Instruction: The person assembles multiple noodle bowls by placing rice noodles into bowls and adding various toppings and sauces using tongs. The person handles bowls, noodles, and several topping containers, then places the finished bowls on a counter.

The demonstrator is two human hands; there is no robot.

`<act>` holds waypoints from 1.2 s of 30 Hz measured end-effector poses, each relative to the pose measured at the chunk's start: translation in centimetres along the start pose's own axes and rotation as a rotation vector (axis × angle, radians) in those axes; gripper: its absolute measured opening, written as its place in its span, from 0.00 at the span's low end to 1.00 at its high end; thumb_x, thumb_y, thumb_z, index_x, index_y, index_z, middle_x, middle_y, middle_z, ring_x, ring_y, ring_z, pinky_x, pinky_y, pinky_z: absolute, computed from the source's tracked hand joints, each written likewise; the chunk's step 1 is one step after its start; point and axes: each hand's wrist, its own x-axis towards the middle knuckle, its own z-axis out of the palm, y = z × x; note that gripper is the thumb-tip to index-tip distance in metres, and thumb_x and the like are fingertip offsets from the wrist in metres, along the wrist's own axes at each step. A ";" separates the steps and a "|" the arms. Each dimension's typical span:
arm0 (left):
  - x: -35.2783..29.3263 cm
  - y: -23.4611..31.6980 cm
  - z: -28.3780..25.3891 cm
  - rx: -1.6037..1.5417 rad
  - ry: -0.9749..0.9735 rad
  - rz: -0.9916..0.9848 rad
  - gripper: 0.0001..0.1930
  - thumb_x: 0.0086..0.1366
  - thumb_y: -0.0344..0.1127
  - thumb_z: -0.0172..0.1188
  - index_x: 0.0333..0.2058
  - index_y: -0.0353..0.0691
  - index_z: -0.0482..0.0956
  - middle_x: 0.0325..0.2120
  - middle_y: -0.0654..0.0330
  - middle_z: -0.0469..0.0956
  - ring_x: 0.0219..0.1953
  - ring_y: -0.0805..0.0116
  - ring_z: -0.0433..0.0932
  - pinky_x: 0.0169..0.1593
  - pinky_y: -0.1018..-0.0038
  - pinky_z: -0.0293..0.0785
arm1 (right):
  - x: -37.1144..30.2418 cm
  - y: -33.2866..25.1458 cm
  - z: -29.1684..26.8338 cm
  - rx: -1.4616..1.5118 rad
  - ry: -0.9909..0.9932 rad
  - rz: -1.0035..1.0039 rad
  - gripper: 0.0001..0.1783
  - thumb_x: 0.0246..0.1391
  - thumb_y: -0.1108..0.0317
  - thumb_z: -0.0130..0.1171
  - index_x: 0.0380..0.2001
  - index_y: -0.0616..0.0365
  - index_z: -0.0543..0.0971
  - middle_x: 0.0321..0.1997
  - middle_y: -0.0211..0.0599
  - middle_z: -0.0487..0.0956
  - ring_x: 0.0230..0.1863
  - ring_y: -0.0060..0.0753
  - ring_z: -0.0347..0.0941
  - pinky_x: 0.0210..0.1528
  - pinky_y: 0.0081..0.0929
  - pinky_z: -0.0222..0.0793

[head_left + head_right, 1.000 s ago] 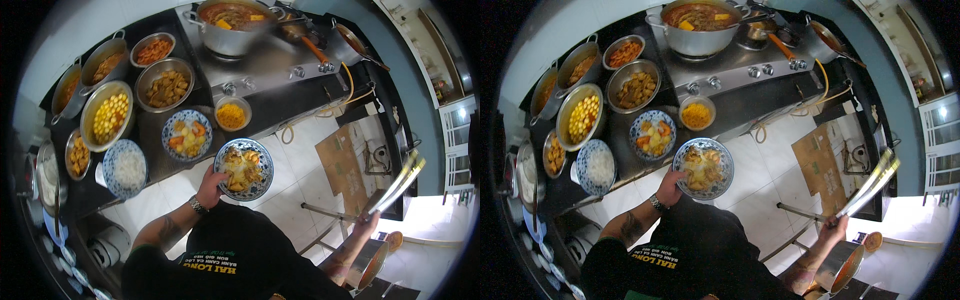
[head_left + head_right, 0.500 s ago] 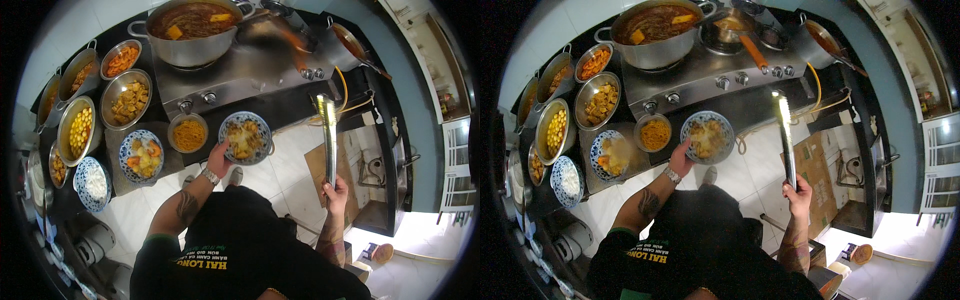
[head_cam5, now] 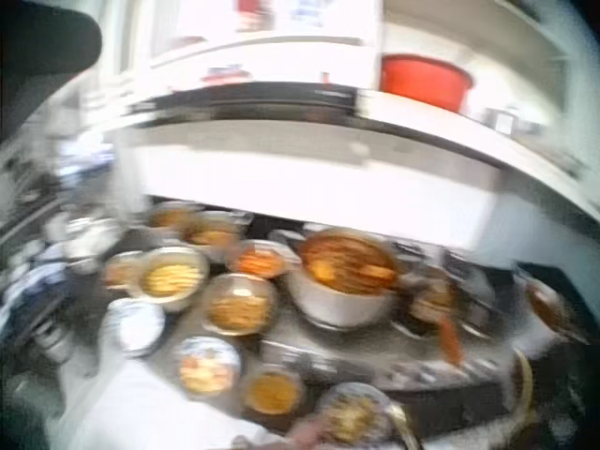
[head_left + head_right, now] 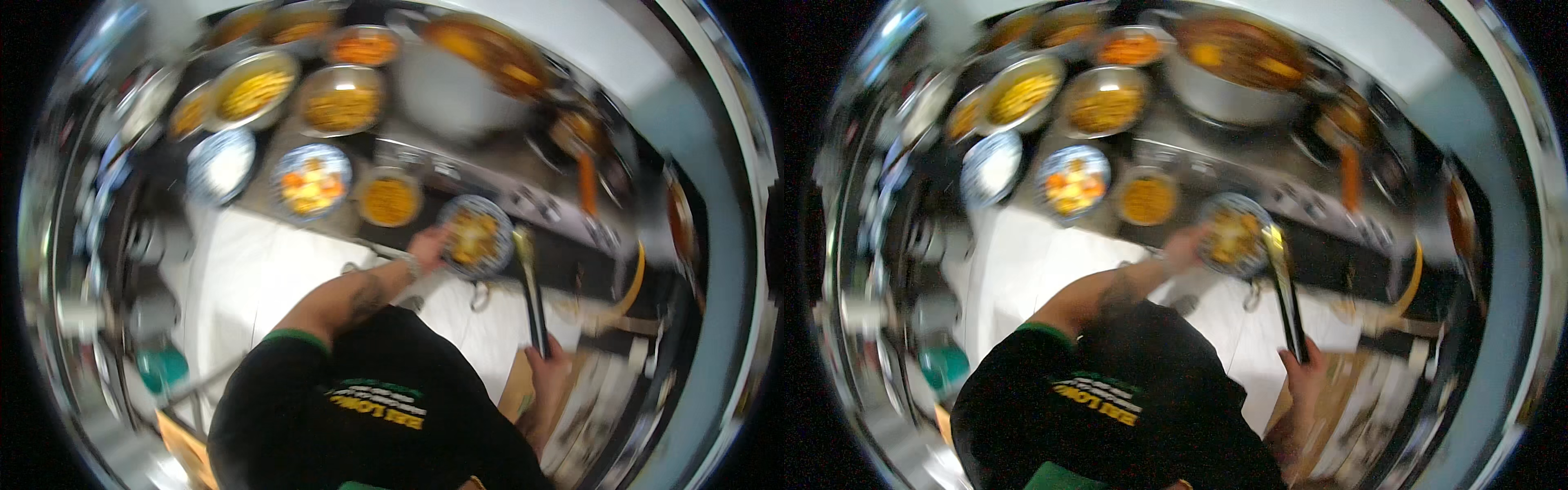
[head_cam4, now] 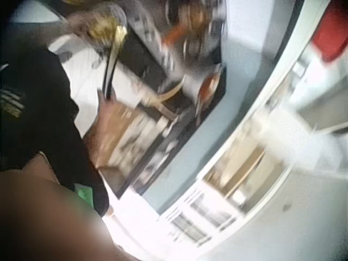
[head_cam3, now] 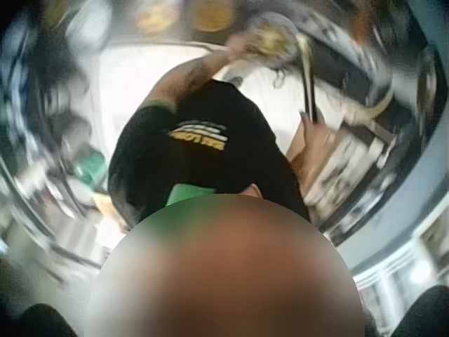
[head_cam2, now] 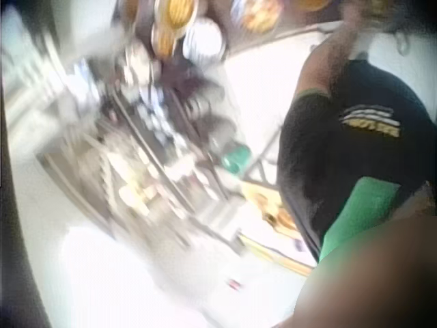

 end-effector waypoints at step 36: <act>-64.5 -37.9 -46.2 -1.338 1.469 -0.765 0.45 0.61 0.70 0.43 0.63 0.38 0.56 0.59 0.44 0.63 0.53 0.33 0.68 0.52 0.45 0.69 | -5.3 -30.3 65.1 0.928 -0.836 -0.127 0.32 0.63 0.51 0.51 0.63 0.56 0.60 0.32 0.30 0.74 0.19 0.16 0.59 0.19 0.17 0.58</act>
